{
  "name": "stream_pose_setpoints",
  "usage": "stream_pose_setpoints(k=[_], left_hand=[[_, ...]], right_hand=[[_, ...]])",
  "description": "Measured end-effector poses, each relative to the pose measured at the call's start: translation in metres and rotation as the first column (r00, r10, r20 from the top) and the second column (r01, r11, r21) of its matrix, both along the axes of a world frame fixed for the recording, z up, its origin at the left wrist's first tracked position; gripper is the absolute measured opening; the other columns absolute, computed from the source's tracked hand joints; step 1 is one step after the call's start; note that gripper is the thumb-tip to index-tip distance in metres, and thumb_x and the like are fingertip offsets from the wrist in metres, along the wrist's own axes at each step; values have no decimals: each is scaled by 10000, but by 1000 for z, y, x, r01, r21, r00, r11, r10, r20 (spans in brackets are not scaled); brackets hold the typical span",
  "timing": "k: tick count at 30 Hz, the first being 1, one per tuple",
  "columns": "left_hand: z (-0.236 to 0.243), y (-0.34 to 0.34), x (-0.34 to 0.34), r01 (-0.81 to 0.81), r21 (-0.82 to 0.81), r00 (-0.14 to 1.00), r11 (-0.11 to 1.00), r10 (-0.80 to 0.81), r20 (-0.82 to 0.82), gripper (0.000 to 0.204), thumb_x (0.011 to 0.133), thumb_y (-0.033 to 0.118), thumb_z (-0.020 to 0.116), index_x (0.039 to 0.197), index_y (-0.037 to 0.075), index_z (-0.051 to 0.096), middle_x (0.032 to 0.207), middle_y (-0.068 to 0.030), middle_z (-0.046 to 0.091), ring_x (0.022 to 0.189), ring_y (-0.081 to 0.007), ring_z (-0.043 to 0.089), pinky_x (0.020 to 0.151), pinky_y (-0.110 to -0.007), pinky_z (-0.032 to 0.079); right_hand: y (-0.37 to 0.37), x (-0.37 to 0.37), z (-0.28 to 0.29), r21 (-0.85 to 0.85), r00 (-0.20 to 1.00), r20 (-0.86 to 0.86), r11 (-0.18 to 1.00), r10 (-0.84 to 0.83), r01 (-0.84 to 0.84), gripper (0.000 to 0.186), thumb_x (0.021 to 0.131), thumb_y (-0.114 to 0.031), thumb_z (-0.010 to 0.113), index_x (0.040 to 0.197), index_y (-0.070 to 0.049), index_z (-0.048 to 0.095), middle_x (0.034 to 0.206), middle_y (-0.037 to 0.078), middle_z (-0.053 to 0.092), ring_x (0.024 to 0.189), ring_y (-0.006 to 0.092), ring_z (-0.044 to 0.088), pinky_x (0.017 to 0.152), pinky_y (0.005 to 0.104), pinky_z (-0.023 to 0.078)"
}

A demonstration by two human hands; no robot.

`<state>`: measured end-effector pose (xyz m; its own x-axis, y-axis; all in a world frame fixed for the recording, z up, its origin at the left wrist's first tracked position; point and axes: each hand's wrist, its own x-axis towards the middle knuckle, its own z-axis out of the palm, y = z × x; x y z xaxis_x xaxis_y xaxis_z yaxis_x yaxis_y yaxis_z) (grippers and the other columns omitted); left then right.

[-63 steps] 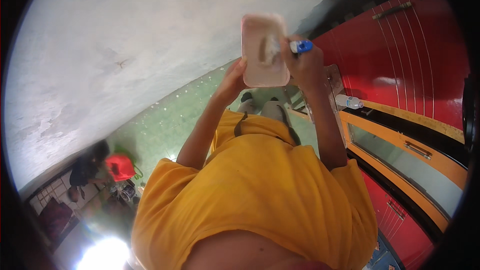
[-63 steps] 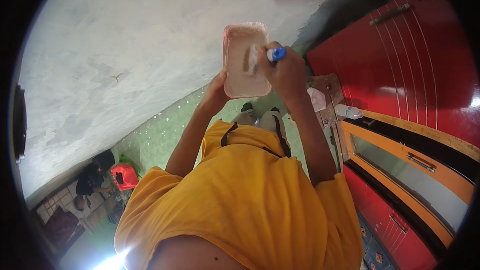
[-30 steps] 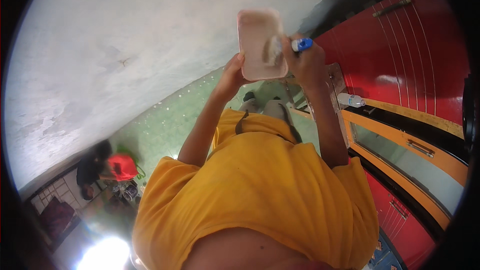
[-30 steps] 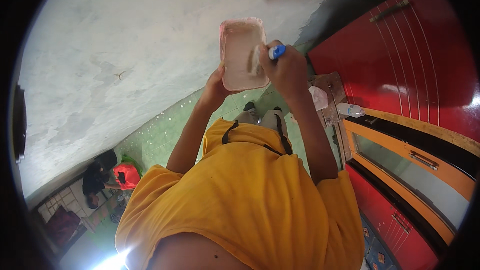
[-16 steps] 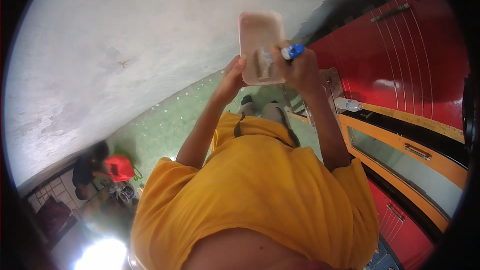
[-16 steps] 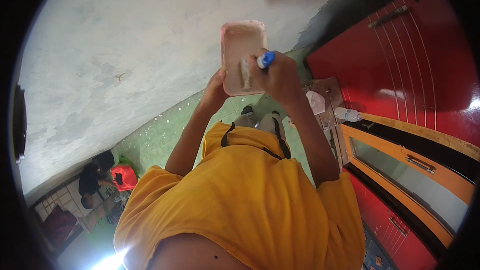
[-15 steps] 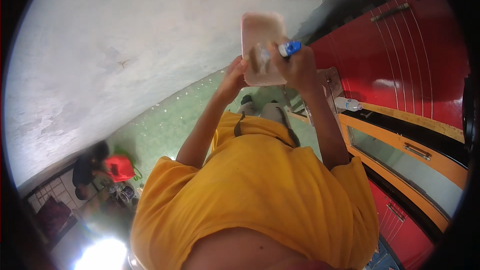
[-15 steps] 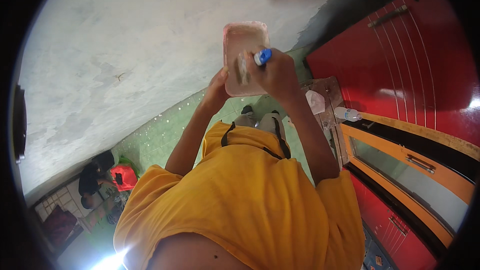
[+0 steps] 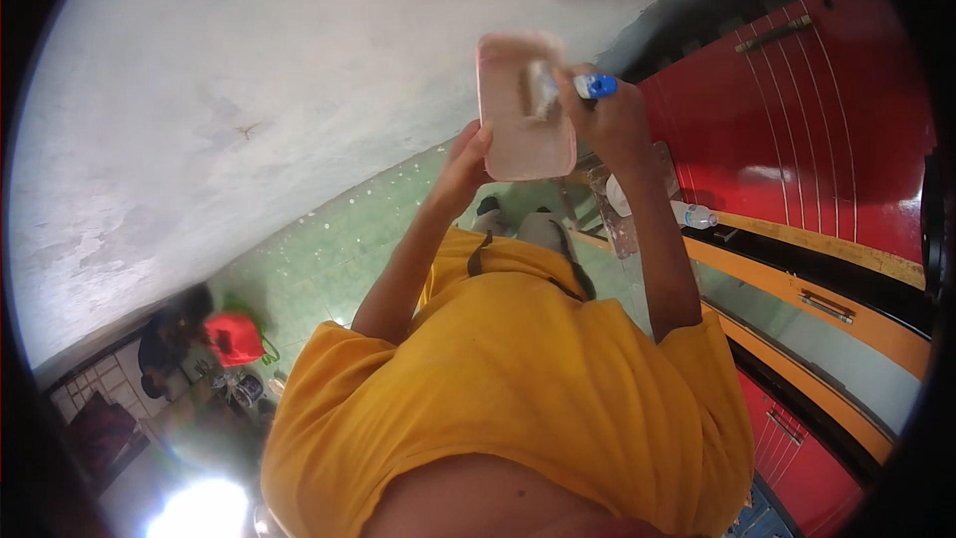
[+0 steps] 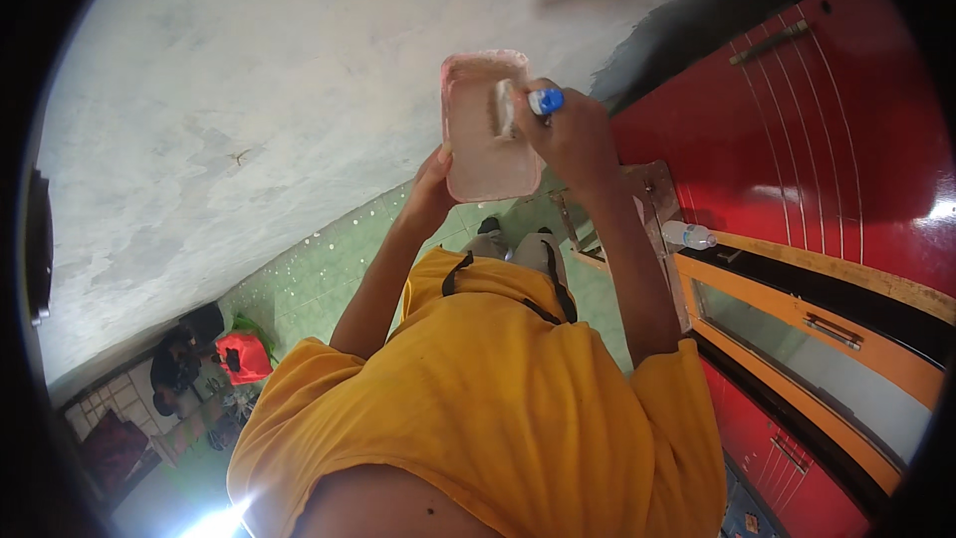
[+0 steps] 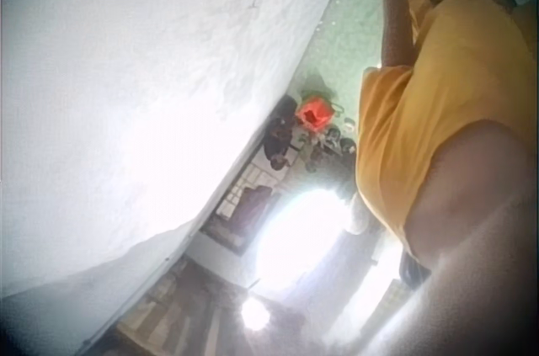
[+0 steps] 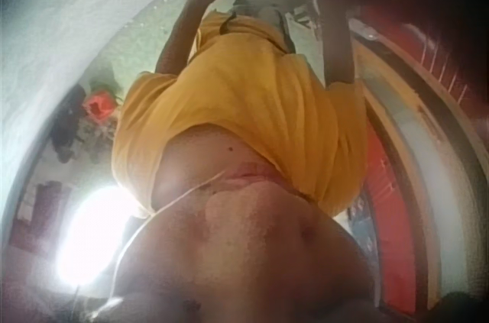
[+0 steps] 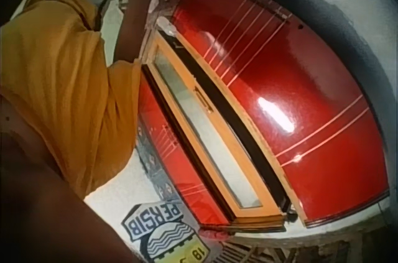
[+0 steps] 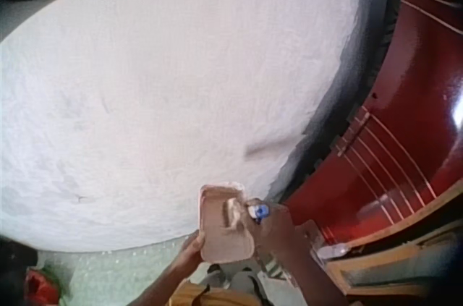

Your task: The person ties a plastic bag containing white powder, pours water from a bottle into a container, and stirs the mixture with a brush.

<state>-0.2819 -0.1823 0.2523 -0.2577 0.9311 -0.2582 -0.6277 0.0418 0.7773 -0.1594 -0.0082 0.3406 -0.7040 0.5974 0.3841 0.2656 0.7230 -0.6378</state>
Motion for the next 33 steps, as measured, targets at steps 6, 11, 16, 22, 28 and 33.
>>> stream_pose_setpoints(k=[6,11,16,22,28,33], left_hand=[[-10,1,1,-46,-17,999,999,45,-25,687,950,544,506,1370,12,397,1243,-113,563,1095,-199,607,905,-367,530],[-13,-4,5,-11,46,1000,999,10,22,685,954,533,507,1380,11,385,1230,-116,568,1064,-194,618,875,-357,538],[-20,-5,3,-57,35,998,998,57,5,703,950,541,510,1391,11,375,1249,-109,561,1088,-194,611,867,-363,543],[-12,-5,10,-29,68,994,997,21,103,714,951,559,492,1408,24,367,1289,-103,551,1123,-210,604,883,-369,541],[-16,-2,8,9,29,997,1000,-11,76,701,958,563,471,1411,36,374,1318,-109,542,1164,-222,590,918,-383,531],[-8,-4,6,-10,57,998,998,7,61,695,957,558,479,1396,28,384,1283,-111,554,1129,-211,604,909,-379,532]], right_hand=[[-30,3,-2,-15,996,37,997,81,-81,263,918,-274,604,788,-45,598,654,197,598,643,413,606,564,474,481],[-3,-2,-2,13,995,102,1000,14,-16,287,923,-279,590,767,-38,580,644,200,586,637,416,599,565,479,478],[-27,1,0,-28,996,66,998,63,-61,289,915,-275,596,758,-33,581,641,203,582,631,419,598,559,477,473],[-5,-13,-7,-23,998,57,999,-33,34,274,900,-265,605,761,-30,592,628,208,576,630,415,600,565,478,473],[-23,-6,-12,-12,994,67,997,81,-80,293,900,-273,612,751,-23,581,612,212,568,607,418,592,546,472,468],[-3,-8,-7,-1,997,65,999,-50,50,288,894,-265,618,740,-26,574,594,202,560,599,420,589,538,463,471]])
